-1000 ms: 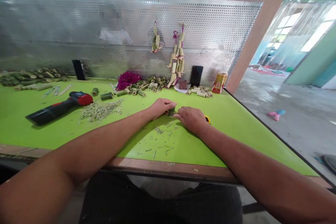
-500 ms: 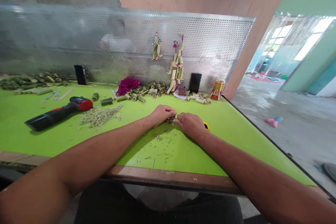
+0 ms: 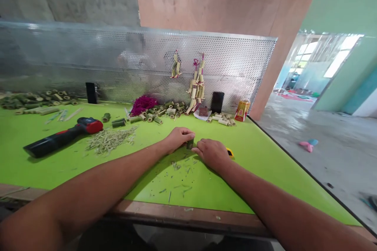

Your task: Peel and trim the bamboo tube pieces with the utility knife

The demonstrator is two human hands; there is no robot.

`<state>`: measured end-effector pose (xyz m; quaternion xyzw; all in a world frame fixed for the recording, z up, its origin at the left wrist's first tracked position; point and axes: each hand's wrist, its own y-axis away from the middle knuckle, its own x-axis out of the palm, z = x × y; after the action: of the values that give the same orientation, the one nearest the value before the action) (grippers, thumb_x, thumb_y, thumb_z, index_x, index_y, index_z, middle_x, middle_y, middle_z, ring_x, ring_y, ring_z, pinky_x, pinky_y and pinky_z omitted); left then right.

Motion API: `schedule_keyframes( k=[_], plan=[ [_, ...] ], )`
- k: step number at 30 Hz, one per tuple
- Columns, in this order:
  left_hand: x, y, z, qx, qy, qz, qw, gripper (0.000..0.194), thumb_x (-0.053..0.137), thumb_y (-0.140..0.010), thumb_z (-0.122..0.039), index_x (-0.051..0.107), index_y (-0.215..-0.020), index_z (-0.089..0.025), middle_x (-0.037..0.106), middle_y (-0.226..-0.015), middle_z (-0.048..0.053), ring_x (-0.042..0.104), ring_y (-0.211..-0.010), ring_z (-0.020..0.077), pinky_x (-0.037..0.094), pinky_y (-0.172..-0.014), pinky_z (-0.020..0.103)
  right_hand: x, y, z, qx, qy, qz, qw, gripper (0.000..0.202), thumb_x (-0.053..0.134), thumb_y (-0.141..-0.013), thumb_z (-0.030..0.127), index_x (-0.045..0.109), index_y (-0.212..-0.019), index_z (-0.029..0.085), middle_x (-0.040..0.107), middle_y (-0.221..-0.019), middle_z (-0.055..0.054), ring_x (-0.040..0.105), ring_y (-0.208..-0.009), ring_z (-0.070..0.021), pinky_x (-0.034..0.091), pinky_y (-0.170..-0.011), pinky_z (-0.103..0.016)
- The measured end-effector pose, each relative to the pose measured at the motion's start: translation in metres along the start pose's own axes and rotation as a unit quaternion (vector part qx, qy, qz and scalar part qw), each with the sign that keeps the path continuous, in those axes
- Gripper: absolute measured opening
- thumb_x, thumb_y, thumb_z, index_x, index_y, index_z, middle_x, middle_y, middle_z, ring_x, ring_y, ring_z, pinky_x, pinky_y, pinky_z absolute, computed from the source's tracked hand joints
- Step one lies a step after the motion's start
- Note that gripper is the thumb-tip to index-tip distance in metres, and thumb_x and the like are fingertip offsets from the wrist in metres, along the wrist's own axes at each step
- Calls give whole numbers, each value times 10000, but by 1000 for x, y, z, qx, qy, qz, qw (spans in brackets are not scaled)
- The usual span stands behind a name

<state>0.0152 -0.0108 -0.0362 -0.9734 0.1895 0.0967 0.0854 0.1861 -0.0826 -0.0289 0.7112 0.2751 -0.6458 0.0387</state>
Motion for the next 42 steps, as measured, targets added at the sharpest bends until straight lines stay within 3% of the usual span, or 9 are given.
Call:
schedule_keyframes(
  k=[6,14,25,42],
  plan=[
    [-13,7,-7,-24,40,-41,998,392,718,-647,-426,692,-891,-121,659,-759,48,539,-606,92,451,-568,216,-1,4,2,1,-41,4,999,513,249,-954,543,599,-804,199,611,-735,-21,529,-625,-149,274,-534,-272],
    [-26,10,-13,-58,72,-89,992,396,761,-603,-417,702,-860,-122,649,-700,27,549,-601,100,461,-616,248,0,6,2,-12,-121,44,992,486,306,-946,532,616,-780,196,604,-699,-26,513,-610,-157,317,-540,-278],
    [-31,8,-6,-46,48,-97,993,285,761,-623,-359,720,-798,-139,646,-736,34,552,-661,109,440,-652,242,6,0,1,-19,-136,53,989,441,350,-949,484,624,-751,201,623,-697,-42,527,-613,-171,345,-558,-295],
    [-28,2,-1,-11,62,-102,993,312,736,-629,-401,708,-799,-141,671,-734,44,564,-657,122,459,-629,238,9,0,2,59,-174,0,983,507,344,-929,554,605,-701,184,590,-662,-25,515,-599,-138,318,-568,-267]
  ],
)
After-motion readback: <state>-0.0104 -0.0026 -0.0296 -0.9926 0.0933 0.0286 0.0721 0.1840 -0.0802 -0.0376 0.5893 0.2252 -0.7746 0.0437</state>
